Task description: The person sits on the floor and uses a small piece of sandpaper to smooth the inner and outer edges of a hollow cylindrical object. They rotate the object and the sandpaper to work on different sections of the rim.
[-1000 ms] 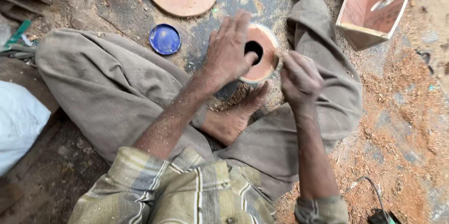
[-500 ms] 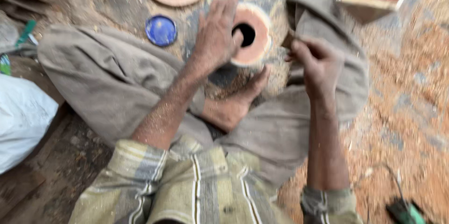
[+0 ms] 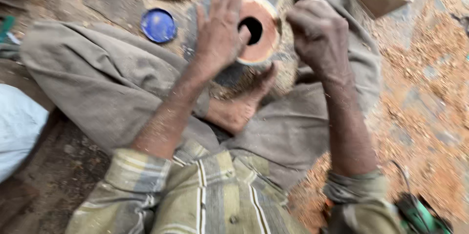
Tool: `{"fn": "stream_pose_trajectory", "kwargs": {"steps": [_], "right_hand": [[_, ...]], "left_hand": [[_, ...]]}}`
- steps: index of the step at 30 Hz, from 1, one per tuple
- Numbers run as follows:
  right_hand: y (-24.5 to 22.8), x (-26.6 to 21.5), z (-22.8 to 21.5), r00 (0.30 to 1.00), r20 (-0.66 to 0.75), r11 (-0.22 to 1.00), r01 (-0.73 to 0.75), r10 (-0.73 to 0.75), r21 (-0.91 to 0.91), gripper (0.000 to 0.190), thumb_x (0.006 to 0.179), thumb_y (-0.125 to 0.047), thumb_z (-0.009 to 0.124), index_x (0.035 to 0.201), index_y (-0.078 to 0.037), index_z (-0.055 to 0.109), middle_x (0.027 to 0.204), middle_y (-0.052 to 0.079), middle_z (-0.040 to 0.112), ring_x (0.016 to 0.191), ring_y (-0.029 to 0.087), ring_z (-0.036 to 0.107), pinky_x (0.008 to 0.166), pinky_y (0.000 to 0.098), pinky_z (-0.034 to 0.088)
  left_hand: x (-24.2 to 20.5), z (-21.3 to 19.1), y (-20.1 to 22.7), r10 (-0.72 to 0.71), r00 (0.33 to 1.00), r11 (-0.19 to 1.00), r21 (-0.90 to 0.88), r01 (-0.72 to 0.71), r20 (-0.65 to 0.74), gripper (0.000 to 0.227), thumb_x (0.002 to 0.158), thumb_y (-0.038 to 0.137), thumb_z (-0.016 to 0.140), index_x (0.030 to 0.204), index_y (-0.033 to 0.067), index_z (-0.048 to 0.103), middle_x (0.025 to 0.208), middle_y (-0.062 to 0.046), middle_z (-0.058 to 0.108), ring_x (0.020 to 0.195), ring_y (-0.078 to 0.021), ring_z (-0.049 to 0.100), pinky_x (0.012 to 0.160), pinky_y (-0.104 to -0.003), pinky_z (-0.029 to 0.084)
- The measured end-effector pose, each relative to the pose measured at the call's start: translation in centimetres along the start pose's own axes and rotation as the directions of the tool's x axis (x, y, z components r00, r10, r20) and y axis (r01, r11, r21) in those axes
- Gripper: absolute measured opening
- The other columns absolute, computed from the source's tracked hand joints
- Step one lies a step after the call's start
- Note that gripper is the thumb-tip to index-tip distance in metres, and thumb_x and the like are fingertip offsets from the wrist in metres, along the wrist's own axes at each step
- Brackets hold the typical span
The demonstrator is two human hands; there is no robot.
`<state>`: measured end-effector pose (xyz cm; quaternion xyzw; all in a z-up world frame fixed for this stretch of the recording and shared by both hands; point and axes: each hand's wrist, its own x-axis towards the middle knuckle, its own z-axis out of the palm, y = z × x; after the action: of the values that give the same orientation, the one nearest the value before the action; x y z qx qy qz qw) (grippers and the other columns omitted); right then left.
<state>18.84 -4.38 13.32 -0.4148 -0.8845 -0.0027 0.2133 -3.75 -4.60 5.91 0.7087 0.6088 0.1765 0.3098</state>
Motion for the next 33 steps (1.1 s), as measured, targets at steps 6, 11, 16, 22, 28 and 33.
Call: {"fn": "stream_pose_trajectory", "kwargs": {"steps": [6, 11, 16, 22, 28, 33], "right_hand": [[-1.6, -2.1, 0.3, 0.981, 0.16, 0.986, 0.131, -0.112, -0.107, 0.021, 0.101, -0.004, 0.067, 0.12, -0.006, 0.074, 0.119, 0.01, 0.075, 0.115, 0.027, 0.074, 0.092, 0.0371, 0.062], [-3.5, -5.9, 0.5, 0.995, 0.086, 0.99, 0.061, -0.051, -0.128, 0.021, 0.099, 0.0, 0.069, 0.118, -0.004, 0.075, 0.117, 0.015, 0.076, 0.111, 0.028, 0.075, 0.087, 0.0363, 0.063], [-3.9, -5.5, 0.4, 0.991, -0.057, 0.993, -0.117, 0.118, 0.021, 0.017, 0.103, 0.0, 0.074, 0.119, -0.004, 0.076, 0.115, 0.017, 0.076, 0.105, 0.027, 0.076, 0.087, 0.0334, 0.065], [-0.8, -4.5, 3.9, 0.984, -0.169, 0.997, -0.05, 0.059, 0.059, 0.025, 0.101, 0.002, 0.077, 0.124, -0.004, 0.075, 0.119, 0.017, 0.076, 0.107, 0.026, 0.077, 0.092, 0.0323, 0.066], [-0.8, -7.1, 3.6, 0.979, -0.116, 0.985, -0.165, 0.17, 0.048, 0.025, 0.099, 0.0, 0.078, 0.123, -0.005, 0.077, 0.117, 0.015, 0.078, 0.1, 0.023, 0.077, 0.084, 0.0296, 0.065], [1.3, -5.5, 2.5, 0.993, -0.078, 0.996, -0.09, 0.087, -0.028, 0.019, 0.109, -0.004, 0.075, 0.128, -0.004, 0.076, 0.124, 0.015, 0.076, 0.11, 0.025, 0.076, 0.091, 0.0336, 0.065]], "left_hand": [[0.2, 1.2, -1.6, 0.058, 0.996, 0.998, 0.024, -0.057, -0.062, 0.087, 0.094, 0.027, 0.072, 0.16, 0.0037, 0.02, 0.164, -0.02, 0.029, 0.154, -0.0443, 0.02, 0.119, -0.077, 0.01], [0.6, 1.7, -1.8, 0.043, 0.999, 0.995, 0.089, -0.04, -0.029, 0.088, 0.098, 0.031, 0.071, 0.162, 0.003, 0.018, 0.163, -0.021, 0.03, 0.156, -0.0441, 0.02, 0.123, -0.076, 0.011], [0.7, 1.8, -2.1, 0.066, 0.997, 0.996, 0.062, -0.063, -0.035, 0.09, 0.094, 0.03, 0.072, 0.159, 0.0006, 0.017, 0.161, -0.025, 0.028, 0.151, -0.048, 0.018, 0.116, -0.077, 0.011], [1.2, 2.9, -2.5, 0.089, 0.993, 0.99, 0.118, -0.08, -0.078, 0.089, 0.095, 0.031, 0.073, 0.159, 0.0031, 0.018, 0.16, -0.023, 0.031, 0.152, -0.0475, 0.021, 0.117, -0.078, 0.012], [0.7, 1.8, -2.0, 0.08, 0.995, 0.994, 0.076, -0.075, -0.067, 0.093, 0.093, 0.033, 0.074, 0.159, 0.0022, 0.016, 0.16, -0.024, 0.03, 0.151, -0.0477, 0.021, 0.117, -0.078, 0.011], [-0.3, 1.9, -1.9, 0.103, 0.993, 0.989, 0.11, -0.096, -0.064, 0.094, 0.095, 0.032, 0.074, 0.161, 0.002, 0.015, 0.161, -0.022, 0.031, 0.153, -0.0461, 0.023, 0.118, -0.079, 0.015]]}}
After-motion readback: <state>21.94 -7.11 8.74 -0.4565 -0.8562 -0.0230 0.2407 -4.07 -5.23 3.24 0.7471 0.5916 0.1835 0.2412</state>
